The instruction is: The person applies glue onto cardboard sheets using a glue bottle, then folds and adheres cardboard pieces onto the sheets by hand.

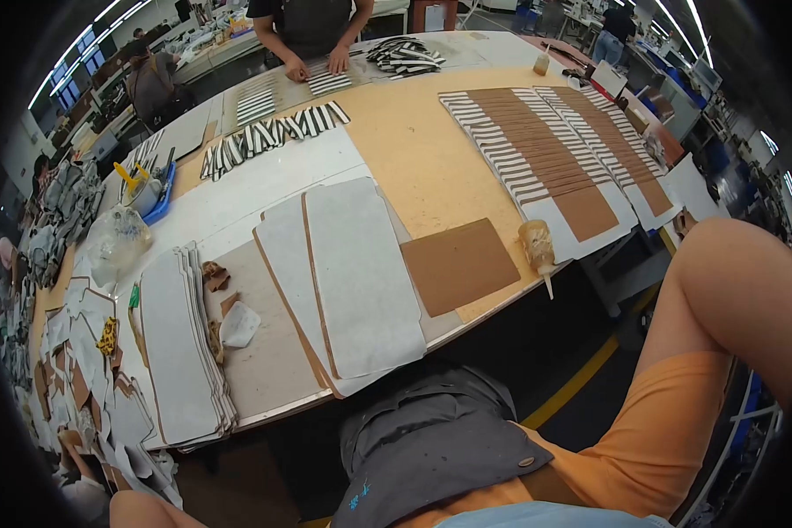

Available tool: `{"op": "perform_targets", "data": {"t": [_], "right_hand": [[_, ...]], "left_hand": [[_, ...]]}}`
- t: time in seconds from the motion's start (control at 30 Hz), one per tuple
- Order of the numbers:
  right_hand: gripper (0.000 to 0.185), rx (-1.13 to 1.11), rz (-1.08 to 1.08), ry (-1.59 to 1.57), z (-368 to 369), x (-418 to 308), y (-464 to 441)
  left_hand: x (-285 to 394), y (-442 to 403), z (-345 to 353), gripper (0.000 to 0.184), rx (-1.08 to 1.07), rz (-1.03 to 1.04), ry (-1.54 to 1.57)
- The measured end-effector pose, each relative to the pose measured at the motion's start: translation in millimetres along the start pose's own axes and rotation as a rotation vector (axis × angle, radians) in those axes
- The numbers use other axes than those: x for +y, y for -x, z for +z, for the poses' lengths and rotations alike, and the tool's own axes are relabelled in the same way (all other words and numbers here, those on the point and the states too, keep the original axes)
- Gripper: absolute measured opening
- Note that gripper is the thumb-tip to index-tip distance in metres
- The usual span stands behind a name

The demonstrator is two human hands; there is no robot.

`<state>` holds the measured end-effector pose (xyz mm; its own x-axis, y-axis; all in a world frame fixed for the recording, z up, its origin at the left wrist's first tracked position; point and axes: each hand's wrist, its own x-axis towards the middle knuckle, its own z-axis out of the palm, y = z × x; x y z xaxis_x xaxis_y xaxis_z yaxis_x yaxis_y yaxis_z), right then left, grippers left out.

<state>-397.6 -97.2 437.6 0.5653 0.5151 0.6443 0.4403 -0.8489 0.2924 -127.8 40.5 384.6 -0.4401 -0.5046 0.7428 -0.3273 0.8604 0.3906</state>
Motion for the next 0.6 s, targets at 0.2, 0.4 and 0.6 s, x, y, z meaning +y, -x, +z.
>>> {"op": "perform_targets", "data": {"t": [0.2,0.4,0.6], "right_hand": [[0.055,0.022,0.022,0.015,2,-3,2],[0.055,0.03,-0.01,0.028,1,-11,3],[0.056,0.057,-0.069,0.032,-2,-26,7]], "left_hand": [[-8,-1,3,0.049,-0.026,-0.026,0.012],[-17,-1,6,0.05,-0.048,-0.02,0.001],[-10,1,-1,0.051,-0.036,0.039,-0.059]]}}
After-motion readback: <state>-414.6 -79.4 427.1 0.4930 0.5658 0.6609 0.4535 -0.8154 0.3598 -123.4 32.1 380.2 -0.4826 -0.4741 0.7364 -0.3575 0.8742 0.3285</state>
